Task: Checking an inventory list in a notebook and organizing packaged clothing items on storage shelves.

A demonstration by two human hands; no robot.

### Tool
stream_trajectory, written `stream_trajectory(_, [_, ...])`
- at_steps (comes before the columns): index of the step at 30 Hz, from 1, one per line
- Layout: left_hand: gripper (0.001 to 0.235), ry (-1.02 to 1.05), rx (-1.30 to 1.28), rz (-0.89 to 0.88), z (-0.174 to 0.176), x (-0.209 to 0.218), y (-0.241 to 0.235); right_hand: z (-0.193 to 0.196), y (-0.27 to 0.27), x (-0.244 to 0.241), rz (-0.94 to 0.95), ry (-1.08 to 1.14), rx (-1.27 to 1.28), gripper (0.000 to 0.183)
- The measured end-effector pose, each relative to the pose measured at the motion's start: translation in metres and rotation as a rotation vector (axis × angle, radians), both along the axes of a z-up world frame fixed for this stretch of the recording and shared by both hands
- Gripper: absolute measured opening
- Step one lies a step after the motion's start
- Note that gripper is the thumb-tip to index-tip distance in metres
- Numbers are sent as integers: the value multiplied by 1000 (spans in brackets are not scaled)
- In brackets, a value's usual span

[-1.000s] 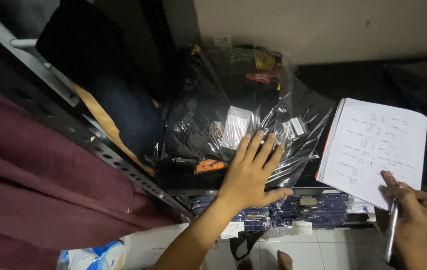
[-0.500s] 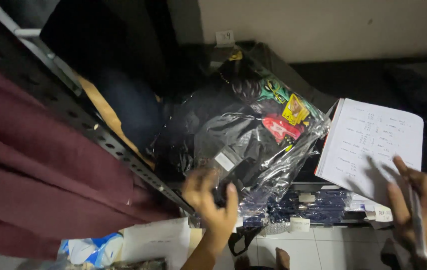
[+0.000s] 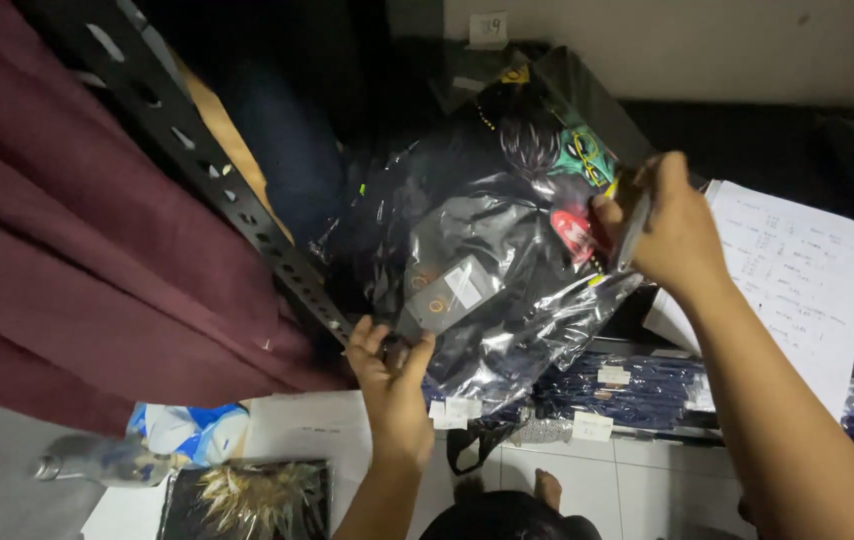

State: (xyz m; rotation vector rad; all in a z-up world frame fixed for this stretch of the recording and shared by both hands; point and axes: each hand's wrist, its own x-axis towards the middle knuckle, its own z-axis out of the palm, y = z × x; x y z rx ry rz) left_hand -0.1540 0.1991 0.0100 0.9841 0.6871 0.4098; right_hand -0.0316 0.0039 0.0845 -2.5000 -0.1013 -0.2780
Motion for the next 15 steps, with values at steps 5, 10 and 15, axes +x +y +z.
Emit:
stream_trajectory(5, [36, -173, 93, -204, 32, -12, 12, 8, -22, -39, -103, 26, 366, 38])
stream_trajectory(10, [65, 32, -184, -432, 18, 4, 27, -37, -51, -92, 23, 245, 865, 35])
stream_trajectory(15, [63, -437, 174, -773, -6, 27, 35, -77, -44, -146, -288, -72, 842, 40])
